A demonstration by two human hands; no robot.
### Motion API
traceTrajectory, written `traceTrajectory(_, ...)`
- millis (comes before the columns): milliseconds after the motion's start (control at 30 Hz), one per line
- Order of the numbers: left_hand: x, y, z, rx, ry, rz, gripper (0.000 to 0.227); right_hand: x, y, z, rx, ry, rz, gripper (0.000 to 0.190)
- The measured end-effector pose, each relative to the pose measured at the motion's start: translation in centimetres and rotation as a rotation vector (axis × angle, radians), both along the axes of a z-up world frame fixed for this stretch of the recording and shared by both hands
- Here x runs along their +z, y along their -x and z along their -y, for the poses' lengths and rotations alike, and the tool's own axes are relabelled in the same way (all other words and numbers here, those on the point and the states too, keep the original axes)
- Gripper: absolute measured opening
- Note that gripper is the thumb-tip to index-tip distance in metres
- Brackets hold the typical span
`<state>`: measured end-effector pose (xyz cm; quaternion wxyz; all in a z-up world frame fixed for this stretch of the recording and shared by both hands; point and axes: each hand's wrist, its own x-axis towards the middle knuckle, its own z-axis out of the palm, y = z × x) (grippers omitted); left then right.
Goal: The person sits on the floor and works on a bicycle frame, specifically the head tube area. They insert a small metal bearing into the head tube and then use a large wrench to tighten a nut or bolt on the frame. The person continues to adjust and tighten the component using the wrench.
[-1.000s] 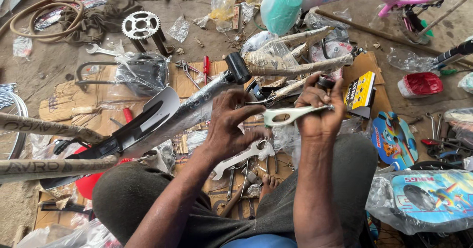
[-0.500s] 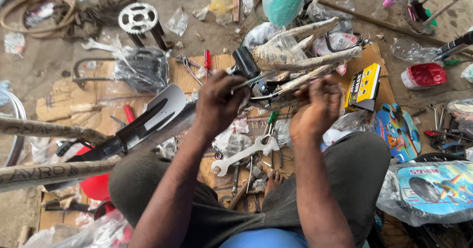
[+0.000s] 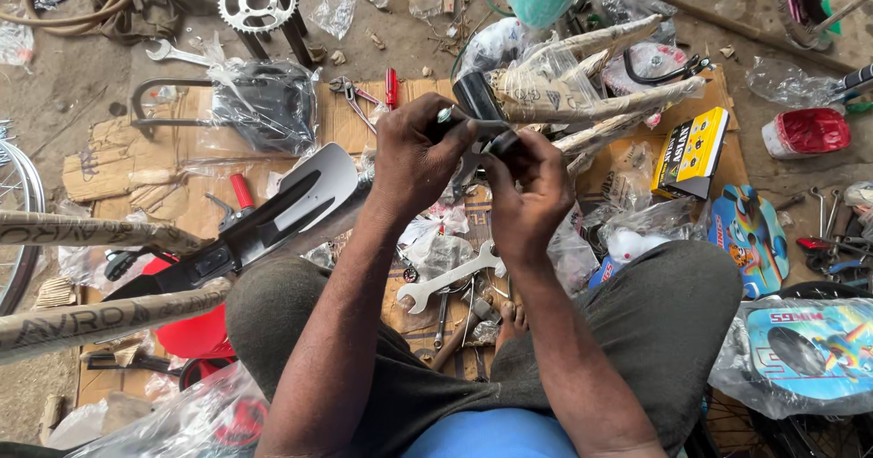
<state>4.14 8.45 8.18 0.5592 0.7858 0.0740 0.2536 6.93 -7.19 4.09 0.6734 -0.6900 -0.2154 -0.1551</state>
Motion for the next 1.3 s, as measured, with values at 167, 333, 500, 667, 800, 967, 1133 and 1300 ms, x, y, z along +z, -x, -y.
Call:
traceTrajectory(167,-0.4,-0.3,1.0,0.065,-0.154,0.241,0.018,1.1,0.2,-0.7,-0.192,0.28,0.339,0.04)
traceTrajectory(333,-0.2,-0.2,1.9,0.093,-0.136,0.273,0.017,0.9,0.3,-1.0,-0.207,0.279,0.352,0.041)
traceTrajectory(500,0.1,0.0,2.2,0.101,-0.163,0.306,0.016,-0.1,-0.2,-1.2,-0.248,0.256,0.19,0.036)
traceTrajectory(667,0.2,0.0,1.7,0.036,-0.15,0.308,0.014,-1.3,-0.6,-1.8,-0.128,0.041,0.085,0.032)
traceTrajectory(800,0.0,0.0,1.4,-0.009,-0.113,0.299,0.015,-1.6,-0.5,-1.9,-0.037,-0.096,-0.107,0.032)
traceTrajectory(967,-0.2,0.0,1.2,-0.034,-0.108,0.315,0.013,-1.1,-0.4,-2.0,-0.003,-0.123,-0.117,0.027)
traceTrajectory(1133,-0.1,0.2,1.1,-0.028,-0.117,0.283,0.014,0.5,0.2,-1.7,-0.209,0.282,0.23,0.032)
traceTrajectory(1300,-0.1,0.3,0.8,-0.051,-0.114,0.302,0.014,1.1,-0.6,-0.9,-0.188,0.399,0.404,0.036)
